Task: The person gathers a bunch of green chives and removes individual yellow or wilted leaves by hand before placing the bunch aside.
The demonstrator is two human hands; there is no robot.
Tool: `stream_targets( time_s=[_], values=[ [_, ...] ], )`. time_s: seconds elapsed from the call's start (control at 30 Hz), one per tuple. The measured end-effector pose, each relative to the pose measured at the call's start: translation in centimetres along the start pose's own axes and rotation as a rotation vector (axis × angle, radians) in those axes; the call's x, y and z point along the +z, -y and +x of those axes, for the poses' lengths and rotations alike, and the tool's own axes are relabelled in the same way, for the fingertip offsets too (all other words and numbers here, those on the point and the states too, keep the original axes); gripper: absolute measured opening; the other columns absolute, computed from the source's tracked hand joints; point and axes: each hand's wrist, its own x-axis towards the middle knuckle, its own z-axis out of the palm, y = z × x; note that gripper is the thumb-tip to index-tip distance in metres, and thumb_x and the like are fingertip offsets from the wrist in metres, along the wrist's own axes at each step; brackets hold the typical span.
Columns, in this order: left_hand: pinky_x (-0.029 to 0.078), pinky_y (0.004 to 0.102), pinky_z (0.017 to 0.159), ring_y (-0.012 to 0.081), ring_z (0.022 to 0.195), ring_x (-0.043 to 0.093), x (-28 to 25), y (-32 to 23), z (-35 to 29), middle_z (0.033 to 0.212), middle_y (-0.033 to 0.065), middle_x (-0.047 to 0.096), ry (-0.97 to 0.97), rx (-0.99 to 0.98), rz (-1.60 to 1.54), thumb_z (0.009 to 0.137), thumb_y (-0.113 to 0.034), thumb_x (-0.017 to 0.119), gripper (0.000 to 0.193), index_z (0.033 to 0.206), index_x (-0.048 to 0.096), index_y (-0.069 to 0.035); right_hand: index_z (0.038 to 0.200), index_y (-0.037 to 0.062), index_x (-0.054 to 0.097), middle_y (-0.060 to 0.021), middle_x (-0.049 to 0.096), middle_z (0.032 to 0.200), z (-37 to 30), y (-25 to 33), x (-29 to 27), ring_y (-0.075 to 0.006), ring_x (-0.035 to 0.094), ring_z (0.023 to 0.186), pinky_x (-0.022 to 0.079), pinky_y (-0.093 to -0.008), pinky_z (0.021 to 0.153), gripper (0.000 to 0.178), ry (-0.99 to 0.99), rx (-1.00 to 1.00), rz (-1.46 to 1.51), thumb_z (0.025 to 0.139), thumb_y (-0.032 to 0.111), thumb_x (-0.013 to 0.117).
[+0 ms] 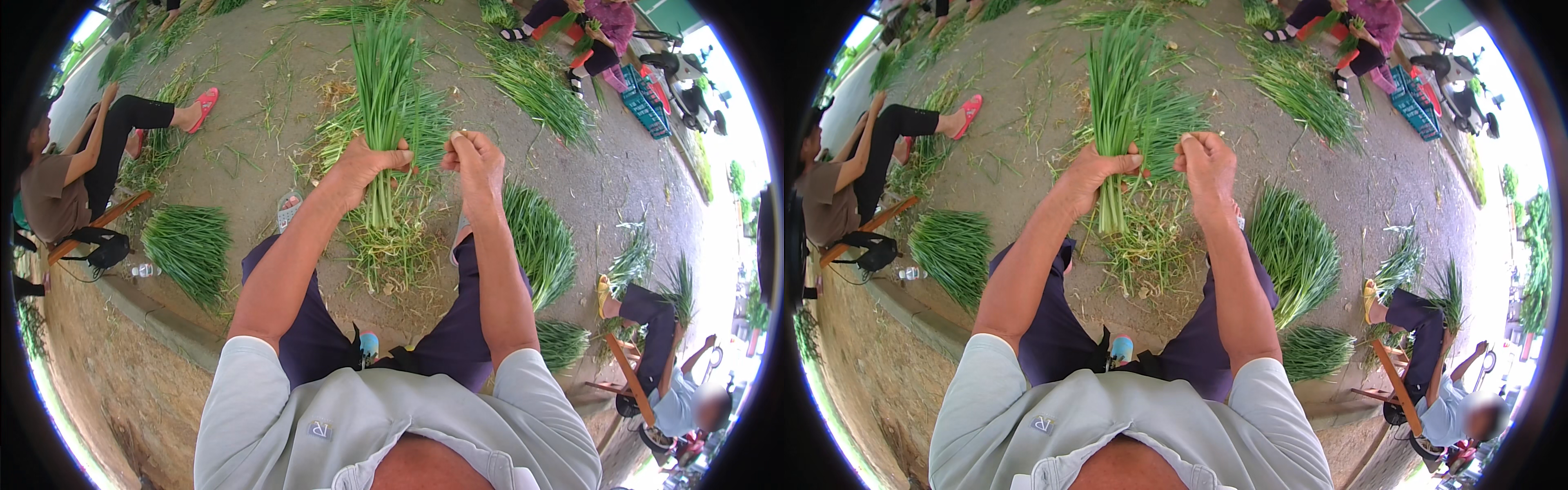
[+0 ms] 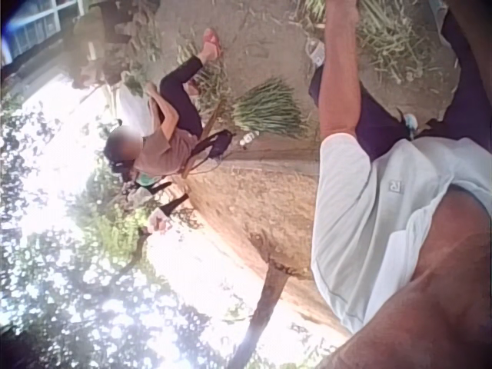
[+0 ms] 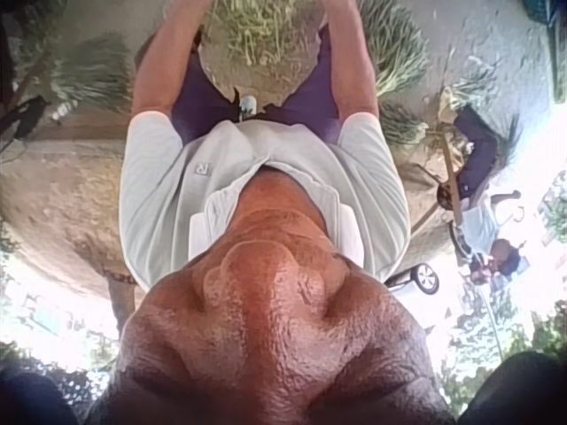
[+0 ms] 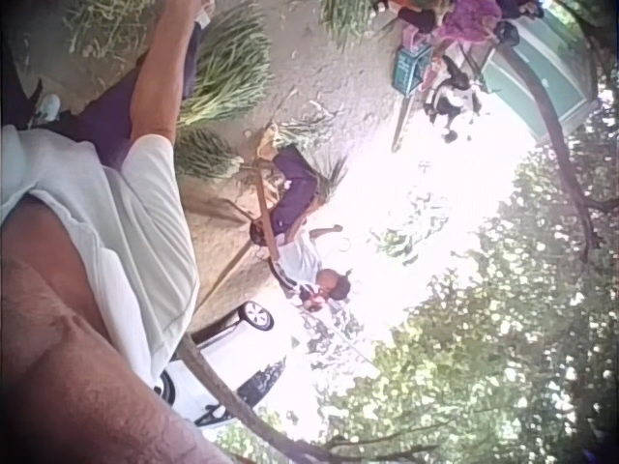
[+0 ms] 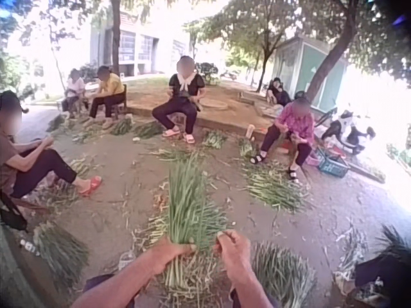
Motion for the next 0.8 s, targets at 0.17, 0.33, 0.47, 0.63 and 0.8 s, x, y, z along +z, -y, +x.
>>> stream_targets(
  time_s=[0.17, 0.33, 0.47, 0.63, 0.8],
  values=[
    [0.049, 0.0291, 0.06, 0.0177, 0.088, 0.069, -0.8, 0.1, 0.9, 0.091, 0.0024, 0.068, -0.096, -0.018, -0.092, 0.083, -0.011, 0.077, 0.022, 0.098, 0.061, -0.012, 0.095, -0.0019, 0.066, -0.0052, 0.067, 0.082, 0.5, -0.3, -0.8, -0.01, 0.06, 0.068, 0.049, -0.026, 0.065, 0.02, 0.096, -0.028, -0.175, 0.092, 0.018, 0.064],
    [0.049, 0.0314, 0.063, 0.0154, 0.087, 0.066, -1.5, 0.0, 1.1, 0.091, 0.0015, 0.067, -0.139, 0.022, -0.192, 0.081, -0.011, 0.079, 0.025, 0.098, 0.061, -0.012, 0.104, -0.0017, 0.067, -0.0068, 0.069, 0.093, -0.5, -1.2, 0.4, -0.0115, 0.063, 0.083, 0.051, -0.0271, 0.075, 0.022, 0.284, -0.205, -0.257, 0.09, 0.015, 0.068],
    [0.048, 0.0312, 0.063, 0.0134, 0.085, 0.063, -1.1, -0.6, 0.5, 0.089, 0.0005, 0.065, -0.129, 0.044, -0.189, 0.08, -0.012, 0.08, 0.026, 0.098, 0.062, -0.012, 0.105, -0.0018, 0.067, -0.0059, 0.07, 0.095, -0.9, -1.7, 1.4, -0.0115, 0.063, 0.086, 0.051, -0.0277, 0.078, 0.021, 0.405, -0.23, -0.227, 0.089, 0.012, 0.07],
    [0.048, 0.0308, 0.063, 0.012, 0.083, 0.062, -1.6, -0.2, 0.8, 0.089, 0.0003, 0.063, -0.097, 0.063, -0.187, 0.08, -0.011, 0.079, 0.024, 0.096, 0.062, -0.012, 0.099, -0.0019, 0.067, -0.0023, 0.068, 0.086, -1.1, -1.4, 1.7, -0.0081, 0.059, 0.079, 0.048, -0.0257, 0.07, 0.016, 0.448, -0.189, -0.245, 0.089, 0.011, 0.069],
    [0.049, 0.0311, 0.062, 0.0129, 0.081, 0.064, -1.6, -0.4, 0.7, 0.088, 0.0013, 0.065, -0.107, 0.05, -0.18, 0.08, -0.011, 0.079, 0.023, 0.096, 0.062, -0.011, 0.094, -0.0012, 0.067, -0.0002, 0.065, 0.08, -1.0, -1.6, 1.3, -0.0049, 0.054, 0.072, 0.042, -0.0228, 0.063, 0.013, 0.398, -0.131, -0.209, 0.09, 0.012, 0.068]
  ],
)
